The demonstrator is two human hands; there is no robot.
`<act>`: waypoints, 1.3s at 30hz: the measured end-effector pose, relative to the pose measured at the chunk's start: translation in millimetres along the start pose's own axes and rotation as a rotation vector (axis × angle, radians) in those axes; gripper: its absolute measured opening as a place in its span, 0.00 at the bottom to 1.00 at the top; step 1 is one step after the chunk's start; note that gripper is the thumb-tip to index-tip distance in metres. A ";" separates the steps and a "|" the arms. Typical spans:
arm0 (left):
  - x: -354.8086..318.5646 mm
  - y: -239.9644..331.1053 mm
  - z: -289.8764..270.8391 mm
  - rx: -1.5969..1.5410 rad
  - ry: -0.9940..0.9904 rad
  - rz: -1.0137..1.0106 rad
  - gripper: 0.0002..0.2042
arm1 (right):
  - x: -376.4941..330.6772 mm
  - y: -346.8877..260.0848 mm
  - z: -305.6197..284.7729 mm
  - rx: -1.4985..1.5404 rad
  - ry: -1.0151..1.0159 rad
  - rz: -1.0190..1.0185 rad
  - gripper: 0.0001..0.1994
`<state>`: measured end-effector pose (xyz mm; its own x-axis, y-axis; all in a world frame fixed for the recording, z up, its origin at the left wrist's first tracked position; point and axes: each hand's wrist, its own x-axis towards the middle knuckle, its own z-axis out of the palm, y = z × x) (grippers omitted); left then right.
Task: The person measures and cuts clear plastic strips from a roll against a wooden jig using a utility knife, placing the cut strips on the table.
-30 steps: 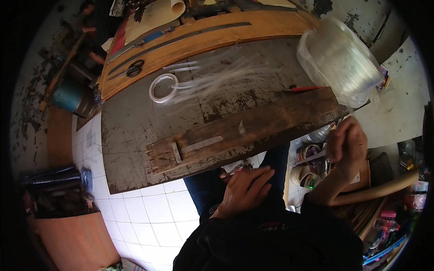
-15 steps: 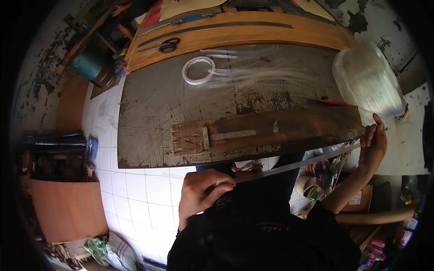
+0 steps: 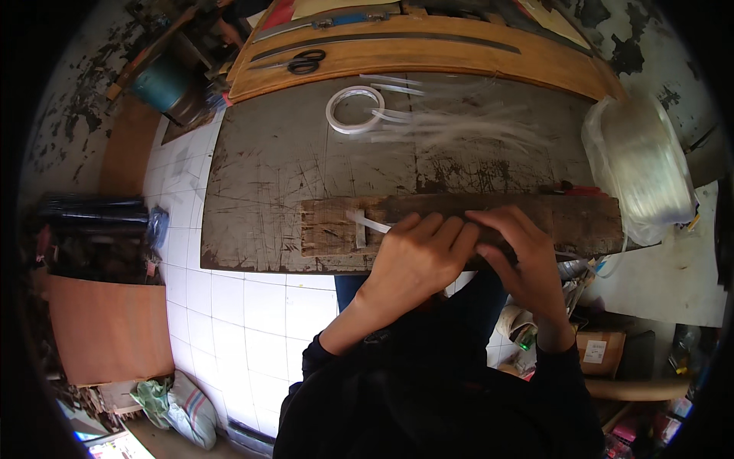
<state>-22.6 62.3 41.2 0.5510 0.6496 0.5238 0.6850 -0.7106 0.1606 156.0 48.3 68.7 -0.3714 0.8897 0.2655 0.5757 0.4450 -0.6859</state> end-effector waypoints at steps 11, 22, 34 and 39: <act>-63.0 31.1 23.2 0.239 -0.001 -0.084 0.26 | 9.3 18.1 -5.0 -0.012 0.028 0.124 0.09; -72.6 32.0 27.6 0.051 -0.064 -0.273 0.27 | 11.7 24.2 3.8 0.068 0.024 0.098 0.09; -84.4 33.7 26.0 0.097 0.057 -0.396 0.22 | 33.1 13.1 12.8 0.114 -0.194 0.117 0.08; -85.8 31.7 24.5 0.071 0.101 -0.427 0.21 | 34.2 12.3 8.7 0.366 -0.124 0.215 0.08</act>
<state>-36.5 -9.3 -19.1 0.1646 0.8485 0.5030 0.8739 -0.3619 0.3246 144.0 83.3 63.4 -0.3690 0.9291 0.0225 0.3622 0.1660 -0.9172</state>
